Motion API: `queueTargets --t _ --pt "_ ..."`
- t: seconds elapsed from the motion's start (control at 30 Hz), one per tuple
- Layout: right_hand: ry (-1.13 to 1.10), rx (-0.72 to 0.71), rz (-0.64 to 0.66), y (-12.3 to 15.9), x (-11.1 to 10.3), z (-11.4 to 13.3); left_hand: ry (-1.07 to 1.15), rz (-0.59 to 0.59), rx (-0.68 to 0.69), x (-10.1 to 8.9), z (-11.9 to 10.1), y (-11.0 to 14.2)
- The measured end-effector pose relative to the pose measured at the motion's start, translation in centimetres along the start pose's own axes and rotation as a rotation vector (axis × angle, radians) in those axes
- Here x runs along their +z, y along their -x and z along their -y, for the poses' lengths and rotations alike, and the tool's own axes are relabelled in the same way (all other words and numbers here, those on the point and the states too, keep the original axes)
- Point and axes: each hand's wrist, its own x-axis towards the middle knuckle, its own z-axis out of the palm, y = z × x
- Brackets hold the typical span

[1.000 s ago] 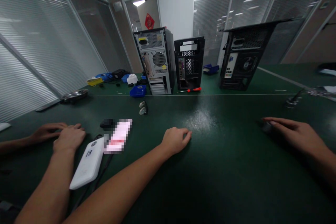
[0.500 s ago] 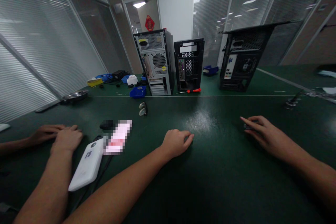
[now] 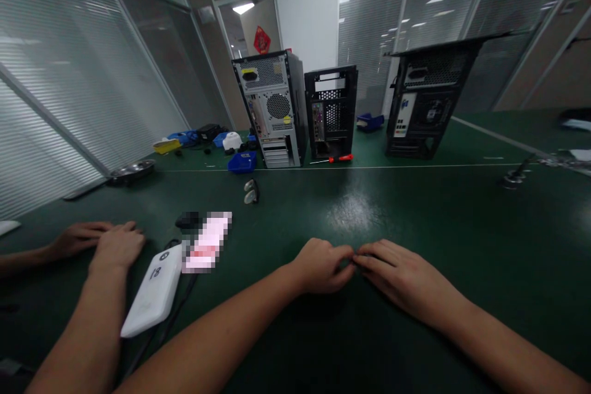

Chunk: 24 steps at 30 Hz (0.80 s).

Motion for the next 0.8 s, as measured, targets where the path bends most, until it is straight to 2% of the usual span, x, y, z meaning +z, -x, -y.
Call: queueTargets --t 0.2,0.4,0.5,0.7,0.8 --pt "0.026 0.018 -0.003 0.1 0.4 -0.3 0.000 -0.011 0.000 -0.1 0.0 0.0" --pt "0.023 0.143 -0.033 0.6 0.0 -1.4 0.097 -0.058 -0.076 0.0 0.0 -0.1" --pt "-0.024 0.154 0.023 0.4 -0.1 -0.9 0.115 -0.078 -0.031 0.3 0.1 0.0" --pt "-0.014 0.087 0.076 -0.3 0.6 0.3 0.040 -0.095 0.110 0.9 0.2 0.0" --pt "-0.016 0.082 0.096 -0.3 0.5 0.2 0.007 -0.109 0.122 1.1 0.3 0.0"
